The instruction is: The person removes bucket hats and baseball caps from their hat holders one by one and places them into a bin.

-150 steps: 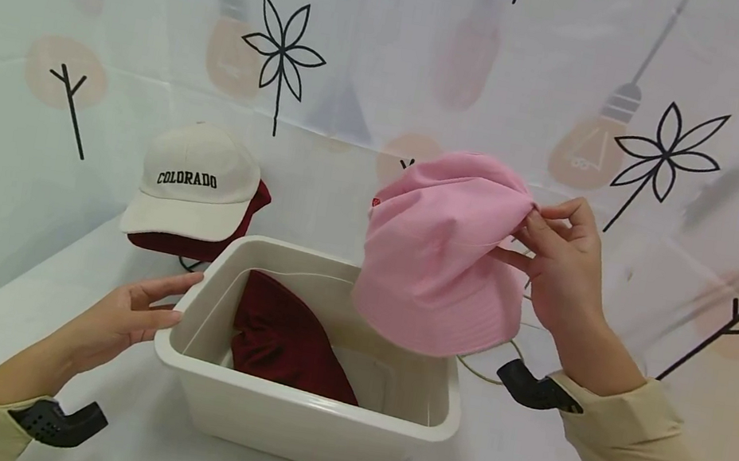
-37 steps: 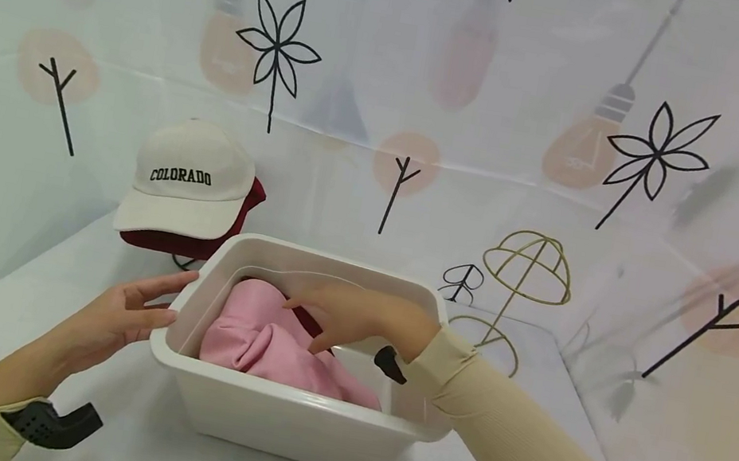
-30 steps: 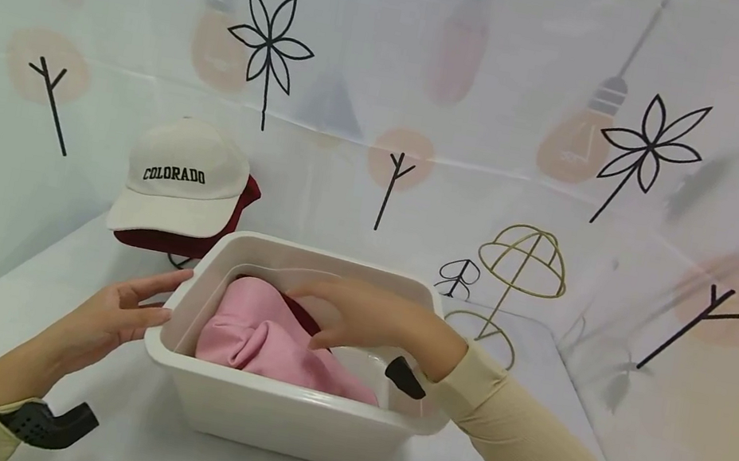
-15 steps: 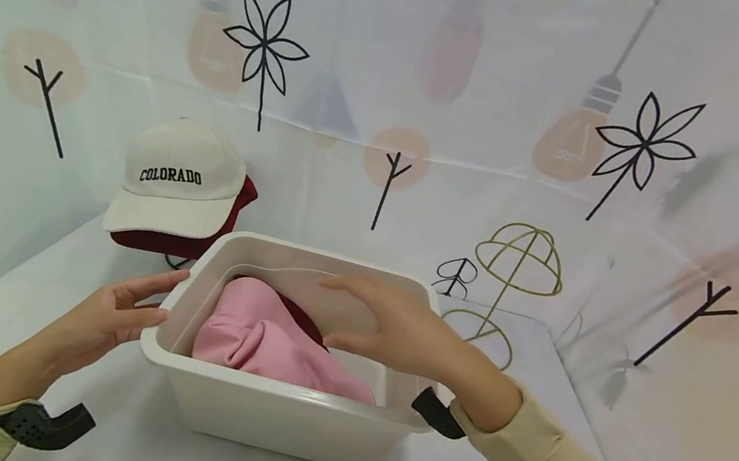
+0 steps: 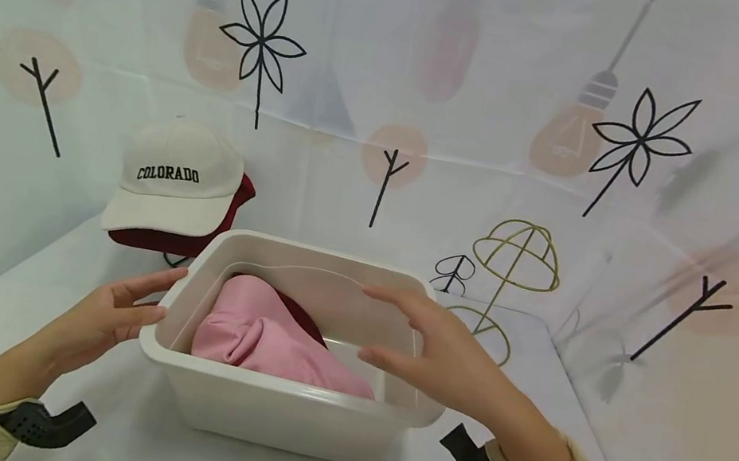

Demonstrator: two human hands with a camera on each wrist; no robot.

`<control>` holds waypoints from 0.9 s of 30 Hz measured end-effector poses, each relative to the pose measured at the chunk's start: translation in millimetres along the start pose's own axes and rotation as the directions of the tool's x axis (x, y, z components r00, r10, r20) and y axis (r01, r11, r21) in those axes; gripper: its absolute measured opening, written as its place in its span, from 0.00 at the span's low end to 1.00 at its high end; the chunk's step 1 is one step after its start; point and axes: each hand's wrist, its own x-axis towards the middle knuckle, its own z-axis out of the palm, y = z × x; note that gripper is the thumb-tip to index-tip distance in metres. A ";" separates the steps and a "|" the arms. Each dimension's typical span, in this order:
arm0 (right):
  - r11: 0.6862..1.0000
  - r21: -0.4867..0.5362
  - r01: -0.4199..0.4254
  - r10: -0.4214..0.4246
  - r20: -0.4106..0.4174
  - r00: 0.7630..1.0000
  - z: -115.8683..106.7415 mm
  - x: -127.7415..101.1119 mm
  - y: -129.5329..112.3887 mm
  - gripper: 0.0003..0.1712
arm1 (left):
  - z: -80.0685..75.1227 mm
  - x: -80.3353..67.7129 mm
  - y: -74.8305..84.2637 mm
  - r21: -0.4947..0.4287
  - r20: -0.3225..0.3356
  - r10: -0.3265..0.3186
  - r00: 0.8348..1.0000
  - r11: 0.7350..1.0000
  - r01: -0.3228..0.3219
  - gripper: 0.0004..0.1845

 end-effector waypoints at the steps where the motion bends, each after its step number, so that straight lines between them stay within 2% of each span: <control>1: 1.000 0.006 -0.019 0.019 -0.006 1.000 0.1 -3.0 0.4 0.34 | -0.1 0.3 -0.1 -0.004 0.000 0.001 1.000 1.000 -0.001 0.36; 4: 1.000 0.000 -0.014 0.014 -0.034 0.999 2.4 -11.6 1.6 0.34 | 0.3 0.2 0.8 -0.008 -0.008 -0.002 1.000 1.000 0.001 0.36; 8: 0.997 -0.053 0.063 -0.068 -0.103 0.992 9.0 -21.8 3.0 0.36 | 1.8 -0.4 1.6 -0.026 -0.018 -0.001 1.000 1.000 0.001 0.36; 11: 0.997 -0.072 0.037 -0.047 -0.145 0.988 14.2 -29.9 4.6 0.36 | 2.6 -0.6 0.8 -0.031 -0.024 0.002 1.000 1.000 -0.003 0.36; 15: 0.999 -0.039 0.013 -0.021 -0.200 0.980 21.0 -38.0 11.4 0.36 | 3.0 -1.7 0.1 -0.020 -0.030 0.000 1.000 1.000 -0.001 0.36; 20: 0.997 0.028 0.072 -0.060 -0.292 0.954 30.8 -42.9 24.9 0.35 | 2.9 -3.2 0.0 -0.014 -0.036 -0.010 0.999 1.000 0.010 0.36; 27: 0.990 0.133 -0.054 0.104 -0.404 0.909 38.6 -46.3 45.5 0.29 | 4.3 -1.1 -1.1 -0.022 -0.037 -0.003 0.999 1.000 0.002 0.36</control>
